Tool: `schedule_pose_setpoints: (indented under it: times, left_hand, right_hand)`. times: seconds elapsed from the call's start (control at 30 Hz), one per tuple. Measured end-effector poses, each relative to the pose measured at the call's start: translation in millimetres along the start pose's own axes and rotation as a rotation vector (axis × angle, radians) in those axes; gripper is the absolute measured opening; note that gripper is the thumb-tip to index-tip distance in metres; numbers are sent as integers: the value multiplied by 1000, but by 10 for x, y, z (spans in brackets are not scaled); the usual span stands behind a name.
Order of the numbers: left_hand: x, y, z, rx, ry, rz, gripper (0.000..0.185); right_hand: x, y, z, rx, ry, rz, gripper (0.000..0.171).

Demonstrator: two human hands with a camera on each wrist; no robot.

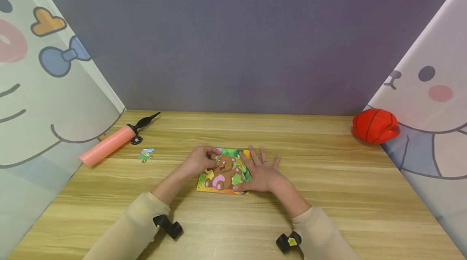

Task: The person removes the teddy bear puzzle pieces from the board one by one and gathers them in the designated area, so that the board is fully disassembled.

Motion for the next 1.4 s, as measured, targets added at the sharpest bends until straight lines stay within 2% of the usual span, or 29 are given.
schedule_pose_setpoints:
  times: [0.3,0.5,0.7,0.9,1.4]
  left_hand:
    - [-14,-5,-4,24,22,18,26]
    - [-10,-17,-2,44,49,53,17]
    - [-10,-20,18,105,90,80,7]
    - [-15,-21,25,160,110,70,6]
    - [-27,-90,75,300,87,84,14]
  right_hand:
    - [7,-13,15,11,2,-5,115]
    - [11,-10,8,10,1,-7,115]
    - [13,-7,5,0,-8,-4,116]
    - [7,-1,6,19,-1,-7,115]
    - [-6,-10,10,37,-6,-19,115]
Point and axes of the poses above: each hand's wrist, its own x-axis away from the middle knuckle, its own z-axis out of the back of the hand, y = z × x, the point moved 6 cm from there along -x, towards the middle knuckle, and after that the axes turned 6 degrees about -x, right-handed, at the moved point
